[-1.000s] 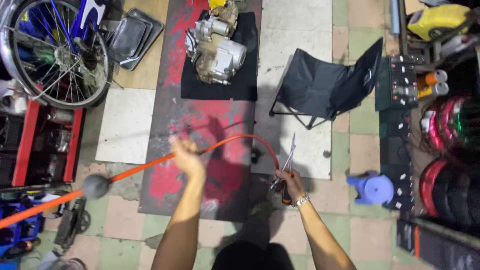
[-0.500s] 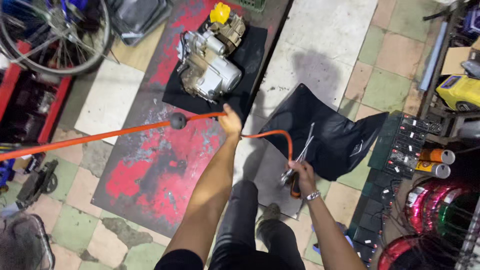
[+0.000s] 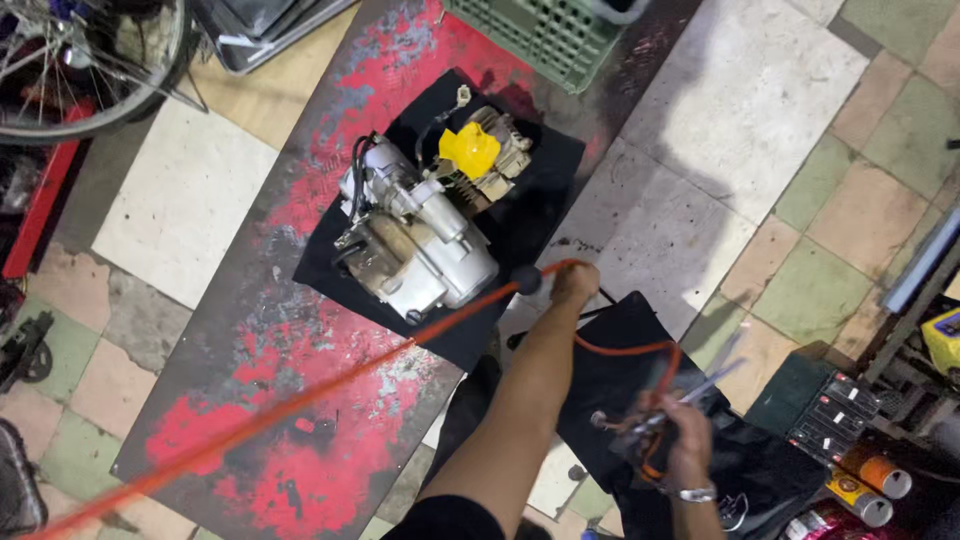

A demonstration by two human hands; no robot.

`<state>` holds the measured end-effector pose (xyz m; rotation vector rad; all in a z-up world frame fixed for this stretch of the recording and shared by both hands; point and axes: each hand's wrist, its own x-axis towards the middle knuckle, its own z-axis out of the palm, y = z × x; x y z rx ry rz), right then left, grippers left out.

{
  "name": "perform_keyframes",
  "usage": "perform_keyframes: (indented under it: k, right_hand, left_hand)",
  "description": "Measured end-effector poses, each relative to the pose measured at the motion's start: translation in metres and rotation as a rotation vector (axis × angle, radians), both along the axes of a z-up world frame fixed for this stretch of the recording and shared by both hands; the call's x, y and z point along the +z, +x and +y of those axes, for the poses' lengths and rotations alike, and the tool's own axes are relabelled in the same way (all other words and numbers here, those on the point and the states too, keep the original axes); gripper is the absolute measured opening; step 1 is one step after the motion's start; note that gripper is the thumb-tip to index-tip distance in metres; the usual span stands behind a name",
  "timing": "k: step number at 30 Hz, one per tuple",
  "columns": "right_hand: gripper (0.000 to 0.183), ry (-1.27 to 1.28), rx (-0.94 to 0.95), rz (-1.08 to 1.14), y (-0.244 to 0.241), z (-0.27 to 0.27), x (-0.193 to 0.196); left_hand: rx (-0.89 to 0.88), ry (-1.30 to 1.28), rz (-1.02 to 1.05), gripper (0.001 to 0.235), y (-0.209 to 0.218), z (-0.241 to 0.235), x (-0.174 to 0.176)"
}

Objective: The person places a black cloth on a workbench and sets a small engine on top. They then retrieve a screwdriver and a pneumatic air gun from a tool rack. The person uses the screwdriver to loosen and remove bolts from the engine casing while seated.

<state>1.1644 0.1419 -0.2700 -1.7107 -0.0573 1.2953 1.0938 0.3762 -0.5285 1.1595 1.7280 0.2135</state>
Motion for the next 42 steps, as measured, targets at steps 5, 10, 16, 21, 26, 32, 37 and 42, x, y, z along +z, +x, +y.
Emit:
perform_keyframes:
  k: [5, 10, 16, 21, 26, 32, 37, 42]
  right_hand:
    - [0.032, 0.1, 0.017, 0.127, 0.022, 0.043, 0.03]
    - [0.031, 0.143, 0.133, 0.196, 0.011, 0.112, 0.071]
    - [0.037, 0.016, 0.415, 0.091, -0.023, 0.161, 0.085]
    - [0.038, -0.054, 0.612, 0.153, -0.036, 0.198, 0.087]
    - [0.042, -0.132, 0.971, -0.015, 0.0, 0.265, 0.059]
    - [0.037, -0.223, 1.348, -0.187, 0.12, 0.368, -0.038]
    - [0.034, -0.28, 1.405, -0.27, 0.231, 0.48, -0.13]
    - [0.028, -0.132, 1.449, -0.538, 0.317, 0.517, -0.211]
  left_hand:
    - [0.278, -0.249, -0.134, 0.036, -0.008, -0.025, 0.008]
    - [0.735, -0.44, -0.352, 0.026, -0.078, -0.067, 0.052]
    - [1.165, -0.448, -0.331, 0.027, -0.175, -0.101, 0.112]
    - [1.307, -0.514, -0.186, 0.038, -0.207, -0.111, 0.124]
    - [1.286, -0.342, 0.118, 0.046, -0.171, -0.107, 0.082]
    - [1.151, -0.132, 0.135, 0.028, -0.002, -0.054, -0.003]
    - [1.247, -0.211, -0.124, 0.028, 0.125, 0.063, -0.112]
    - [1.063, -0.473, -0.284, 0.04, 0.179, 0.092, -0.201]
